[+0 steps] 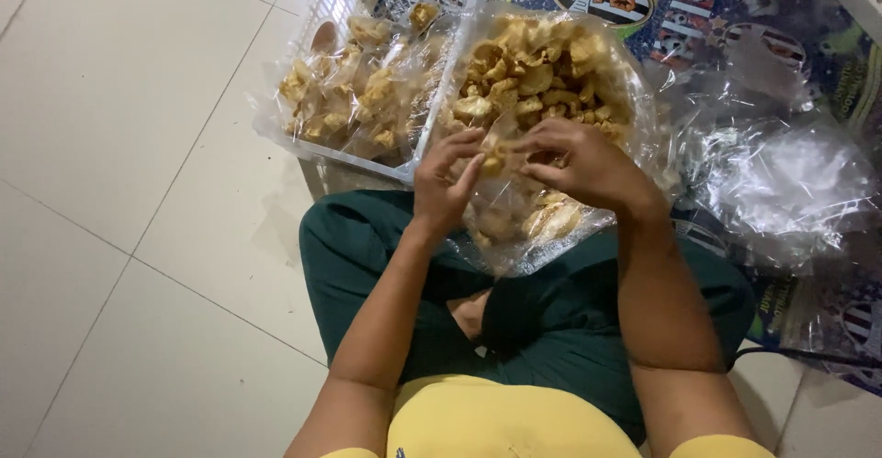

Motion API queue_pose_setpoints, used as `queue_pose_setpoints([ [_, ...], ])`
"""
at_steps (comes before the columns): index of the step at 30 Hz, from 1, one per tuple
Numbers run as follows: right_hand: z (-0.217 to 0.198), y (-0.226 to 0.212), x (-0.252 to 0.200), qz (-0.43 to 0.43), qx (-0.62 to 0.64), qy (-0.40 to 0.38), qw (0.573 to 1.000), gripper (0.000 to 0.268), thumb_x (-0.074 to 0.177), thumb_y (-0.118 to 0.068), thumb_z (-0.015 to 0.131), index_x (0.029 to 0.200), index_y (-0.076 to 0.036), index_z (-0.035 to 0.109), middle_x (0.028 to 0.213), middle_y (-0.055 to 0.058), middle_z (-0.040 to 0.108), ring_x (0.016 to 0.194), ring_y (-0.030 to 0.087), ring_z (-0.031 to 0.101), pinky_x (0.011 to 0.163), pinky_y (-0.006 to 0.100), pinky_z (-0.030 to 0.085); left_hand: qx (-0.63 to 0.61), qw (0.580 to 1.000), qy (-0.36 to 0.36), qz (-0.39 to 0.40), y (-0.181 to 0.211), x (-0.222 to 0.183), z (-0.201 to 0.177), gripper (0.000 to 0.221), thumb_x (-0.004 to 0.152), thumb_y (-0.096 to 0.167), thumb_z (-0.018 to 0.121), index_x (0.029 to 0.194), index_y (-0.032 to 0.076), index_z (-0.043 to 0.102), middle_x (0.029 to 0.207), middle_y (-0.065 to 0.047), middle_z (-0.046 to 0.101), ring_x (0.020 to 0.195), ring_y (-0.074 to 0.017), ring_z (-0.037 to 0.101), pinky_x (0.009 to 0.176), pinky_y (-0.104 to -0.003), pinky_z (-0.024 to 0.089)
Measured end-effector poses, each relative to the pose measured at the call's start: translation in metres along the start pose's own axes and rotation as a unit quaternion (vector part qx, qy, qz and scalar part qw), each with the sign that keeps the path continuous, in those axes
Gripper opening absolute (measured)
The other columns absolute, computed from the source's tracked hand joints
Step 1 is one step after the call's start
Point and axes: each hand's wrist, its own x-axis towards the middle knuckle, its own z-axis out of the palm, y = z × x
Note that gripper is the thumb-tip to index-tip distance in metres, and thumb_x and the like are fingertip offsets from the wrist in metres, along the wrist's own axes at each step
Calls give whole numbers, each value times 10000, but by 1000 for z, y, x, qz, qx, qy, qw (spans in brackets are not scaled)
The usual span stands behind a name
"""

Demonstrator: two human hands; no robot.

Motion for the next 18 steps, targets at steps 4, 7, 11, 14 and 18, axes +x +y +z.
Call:
queue_pose_setpoints([
  [4, 2, 14, 1, 36, -57, 19, 998, 235, 1019, -125, 660, 1179, 35, 723, 1156, 250, 688, 942, 387, 712, 888, 501, 577, -98, 992, 17, -77, 3, -1, -8, 77, 1021, 139, 669, 1066, 112, 725, 1084, -155, 765, 1153, -362, 689, 1033, -511, 512],
  [7, 6, 20, 5, -25, -72, 46, 996, 199, 1031, -115, 649, 1136, 31, 735, 1104, 246, 699, 940, 413, 713, 819, 513, 582, -153, 982, 5, -107, 4, 2, -12, 64, 998, 124, 702, 1054, 94, 698, 1016, -135, 776, 1075, -273, 737, 983, -448, 545],
  [11, 15, 20, 7, -55, -57, 37, 996, 136, 983, -105, 691, 1069, -9, 733, 1080, 213, 720, 957, 394, 717, 841, 487, 575, -164, 975, -92, -118, 21, 20, -21, 431, 867, 58, 846, 1262, 108, 681, 1038, -123, 755, 1044, -263, 747, 986, -462, 559],
  [14, 18, 23, 9, -95, -26, 63, 993, 145, 960, -65, 711, 1095, -11, 721, 1072, 224, 724, 959, 401, 721, 848, 496, 577, -99, 982, -127, -102, 6, 42, -35, 318, 846, 62, 831, 1141, 141, 745, 920, -67, 761, 931, -201, 753, 886, -384, 581],
  [18, 6, 30, 7, -122, 9, 133, 984, 314, 985, -68, 720, 1283, 8, 657, 1167, 242, 687, 1031, 406, 695, 919, 507, 562, 81, 992, -100, 4, -8, 98, -63, 131, 842, 112, 804, 943, 194, 801, 834, -21, 737, 790, -197, 722, 695, -318, 562],
])
